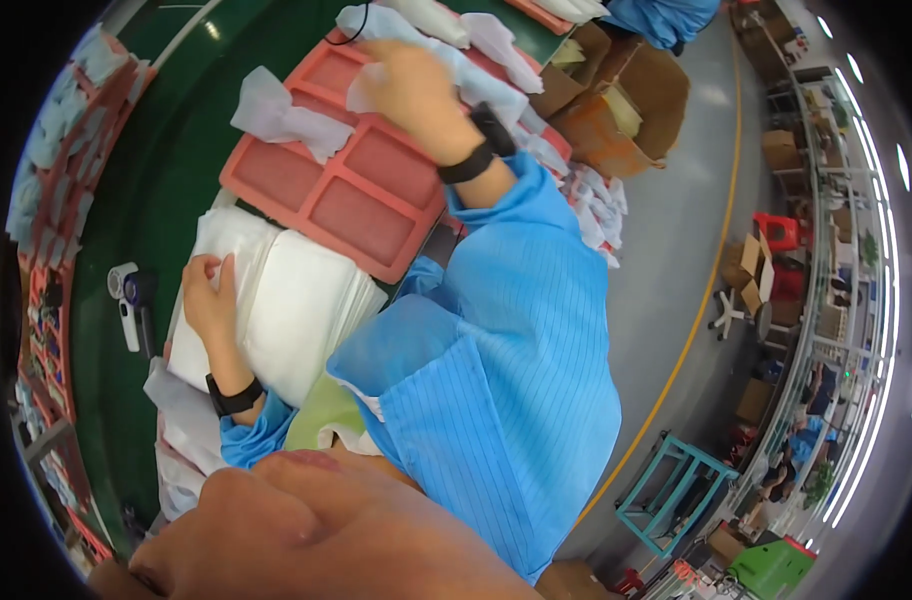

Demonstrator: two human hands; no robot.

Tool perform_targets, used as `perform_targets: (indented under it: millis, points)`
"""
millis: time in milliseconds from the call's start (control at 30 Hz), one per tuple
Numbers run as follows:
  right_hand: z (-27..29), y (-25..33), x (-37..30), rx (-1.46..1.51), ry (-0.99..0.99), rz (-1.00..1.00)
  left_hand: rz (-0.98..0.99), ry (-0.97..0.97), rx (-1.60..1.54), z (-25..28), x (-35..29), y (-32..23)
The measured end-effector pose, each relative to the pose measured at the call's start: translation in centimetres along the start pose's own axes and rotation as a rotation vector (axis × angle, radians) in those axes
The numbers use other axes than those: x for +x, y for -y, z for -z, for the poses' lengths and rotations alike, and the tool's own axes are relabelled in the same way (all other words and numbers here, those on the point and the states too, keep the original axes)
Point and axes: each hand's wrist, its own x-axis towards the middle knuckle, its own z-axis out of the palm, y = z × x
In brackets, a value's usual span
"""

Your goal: Wrapping electronic hair styling tools in protective foam sleeves and organizing them for shipment.

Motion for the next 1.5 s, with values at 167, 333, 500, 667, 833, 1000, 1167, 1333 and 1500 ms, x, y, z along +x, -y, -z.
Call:
perform_targets:
  millis: [167, 333, 500, 667, 833, 1000, 1167, 1333, 1500]
  points:
    - [2.8, -15.4, 0.7, -0.590, 0.043, -0.422, 0.045, 0.023, 0.006, 0.8, 1.0, -0.7]
    - [0.7, -22.5, 0.0, -0.619, 0.111, -0.522, 0.022, -0.048, 0.056, -0.4, 1.3, -0.1]
    - [3.4, -19.8, 0.4, -0.518, 0.195, -0.598, -0.004, -0.054, 0.055, -0.5, 1.1, 0.5]
    - [8.7, -11.2, 1.2, -0.074, 0.203, -0.266, 0.043, -0.036, 0.057, -0.6, 1.4, 0.4]
    - [4.1, -0.5, 4.0, 0.409, 0.582, 0.008, -0.001, -0.089, 0.040, -0.5, 0.8, 0.2]
    - [-9.4, -1.2, 9.0, 0.461, 0.471, -0.034, -0.012, -0.108, 0.012, -0.3, 0.7, 0.3]
    - [-15.9, -5.2, 8.7, -0.075, 0.322, -0.011, 0.010, -0.170, 0.001, -1.0, 0.3, 1.2]
    - [-13.7, -5.3, 6.3, -0.111, 0.425, -0.068, 0.005, -0.180, -0.052, -0.7, -0.6, 0.8]
    - [-10.5, 0.8, 5.7, -0.477, 0.302, 0.265, 0.052, -0.227, -0.033, -1.6, -0.1, 0.8]
